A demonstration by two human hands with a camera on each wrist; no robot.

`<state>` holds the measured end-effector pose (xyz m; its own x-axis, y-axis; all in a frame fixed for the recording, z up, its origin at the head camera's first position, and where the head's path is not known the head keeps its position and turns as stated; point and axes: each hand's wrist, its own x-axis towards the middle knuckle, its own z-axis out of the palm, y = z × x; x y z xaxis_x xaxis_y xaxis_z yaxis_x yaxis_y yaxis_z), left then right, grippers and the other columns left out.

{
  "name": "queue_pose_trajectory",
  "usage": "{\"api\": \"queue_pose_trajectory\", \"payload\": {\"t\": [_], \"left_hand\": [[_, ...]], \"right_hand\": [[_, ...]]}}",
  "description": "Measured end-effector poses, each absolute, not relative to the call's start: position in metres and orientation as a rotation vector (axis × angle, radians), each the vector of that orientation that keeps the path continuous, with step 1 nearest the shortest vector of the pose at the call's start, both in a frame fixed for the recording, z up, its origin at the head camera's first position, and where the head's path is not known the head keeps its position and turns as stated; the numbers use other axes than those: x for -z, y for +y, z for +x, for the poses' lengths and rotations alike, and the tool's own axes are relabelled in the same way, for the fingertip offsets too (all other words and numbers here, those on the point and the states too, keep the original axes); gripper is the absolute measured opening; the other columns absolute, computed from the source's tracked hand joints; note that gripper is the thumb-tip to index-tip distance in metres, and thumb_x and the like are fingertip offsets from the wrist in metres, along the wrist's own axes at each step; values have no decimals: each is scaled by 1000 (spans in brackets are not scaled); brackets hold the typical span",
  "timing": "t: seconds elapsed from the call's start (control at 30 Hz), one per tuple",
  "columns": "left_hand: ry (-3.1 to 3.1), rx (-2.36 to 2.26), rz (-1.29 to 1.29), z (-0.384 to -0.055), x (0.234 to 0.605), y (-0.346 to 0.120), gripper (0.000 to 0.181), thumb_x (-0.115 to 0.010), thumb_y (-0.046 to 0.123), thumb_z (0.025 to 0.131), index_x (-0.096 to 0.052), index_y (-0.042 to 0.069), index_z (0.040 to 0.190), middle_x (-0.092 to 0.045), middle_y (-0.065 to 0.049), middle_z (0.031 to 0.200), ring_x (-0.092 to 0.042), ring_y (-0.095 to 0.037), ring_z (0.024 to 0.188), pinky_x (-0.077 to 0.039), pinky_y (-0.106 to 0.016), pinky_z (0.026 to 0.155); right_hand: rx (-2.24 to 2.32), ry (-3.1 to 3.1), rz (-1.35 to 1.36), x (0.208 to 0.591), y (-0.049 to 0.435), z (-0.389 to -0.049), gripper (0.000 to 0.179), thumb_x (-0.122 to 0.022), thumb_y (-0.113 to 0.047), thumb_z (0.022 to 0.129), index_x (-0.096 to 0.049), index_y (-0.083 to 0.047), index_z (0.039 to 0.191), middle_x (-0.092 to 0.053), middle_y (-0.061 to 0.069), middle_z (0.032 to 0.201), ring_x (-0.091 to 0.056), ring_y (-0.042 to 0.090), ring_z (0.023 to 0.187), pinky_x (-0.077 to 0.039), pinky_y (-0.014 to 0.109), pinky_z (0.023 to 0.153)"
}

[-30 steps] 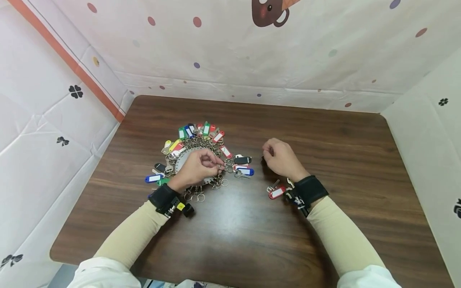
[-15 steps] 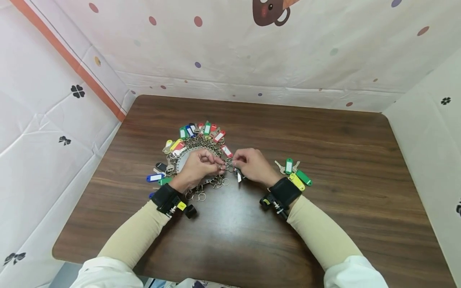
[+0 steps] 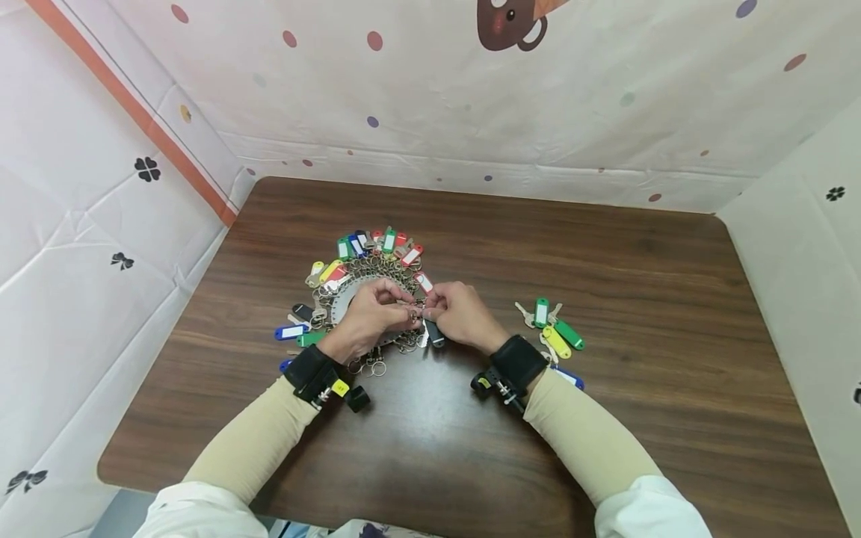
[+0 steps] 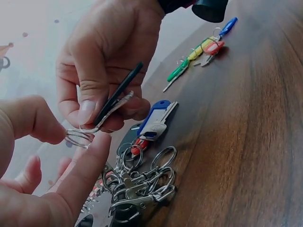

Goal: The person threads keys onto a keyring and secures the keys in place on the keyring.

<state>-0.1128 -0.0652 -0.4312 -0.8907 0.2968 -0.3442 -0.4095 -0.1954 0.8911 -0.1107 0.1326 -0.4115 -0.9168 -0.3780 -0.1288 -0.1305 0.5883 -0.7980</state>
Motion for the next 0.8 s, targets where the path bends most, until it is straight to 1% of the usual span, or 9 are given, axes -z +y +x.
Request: {"api": "queue_pose_trajectory", "payload": {"t": [0.13, 0.2, 0.3, 0.43, 0.7, 0.8], "left_hand": [[1631, -2098, -123, -113, 431, -64, 42, -61, -24, 77, -52, -5, 114, -57, -25, 126, -74, -14, 87, -64, -27, 75], [1621, -2096, -117, -113, 432, -64, 44, -61, -24, 77, -50, -6, 116, -54, -26, 129, -74, -14, 88, -64, -26, 75], [1623, -2087, -103, -114, 432, -65, 45, -60, -23, 77, -50, -5, 117, -54, -25, 128, -74, -13, 88, -64, -27, 75], [1632, -2070, -85, -114, 432, -66, 45, -59, -22, 77, -50, -4, 117, -55, -21, 123, -73, -14, 89, -64, -27, 76], [1687, -2036, -26, -114, 432, -66, 34, -61, -19, 77, -57, -5, 108, -66, -8, 98, -70, -14, 82, -64, -27, 74], [1698, -2026, -8, -114, 433, -67, 33, -60, -19, 78, -59, -6, 108, -67, -7, 95, -70, -14, 80, -64, -27, 74]], "right_hand": [[1250, 2535, -385, 413, 128, -111, 13, -71, -8, 95, -70, -6, 83, -62, 0, 66, -51, 12, 59, -39, 25, 56], [1252, 2531, -359, 412, 126, -112, 13, -70, -8, 95, -70, -5, 82, -62, -1, 66, -51, 12, 58, -39, 25, 56], [1255, 2521, -330, 412, 125, -113, 13, -69, -6, 94, -70, -5, 81, -60, -2, 65, -51, 12, 58, -38, 25, 55], [1278, 2488, -296, 412, 123, -114, 12, -67, -5, 92, -69, -4, 80, -59, -3, 63, -49, 11, 56, -37, 24, 53], [1390, 2377, -222, 412, 123, -116, 10, -64, -2, 94, -69, 1, 85, -61, 0, 64, -51, 10, 53, -41, 24, 50], [1403, 2362, -212, 411, 123, -116, 10, -65, -3, 94, -69, 2, 86, -60, -2, 64, -50, 10, 53, -40, 24, 48]]}}
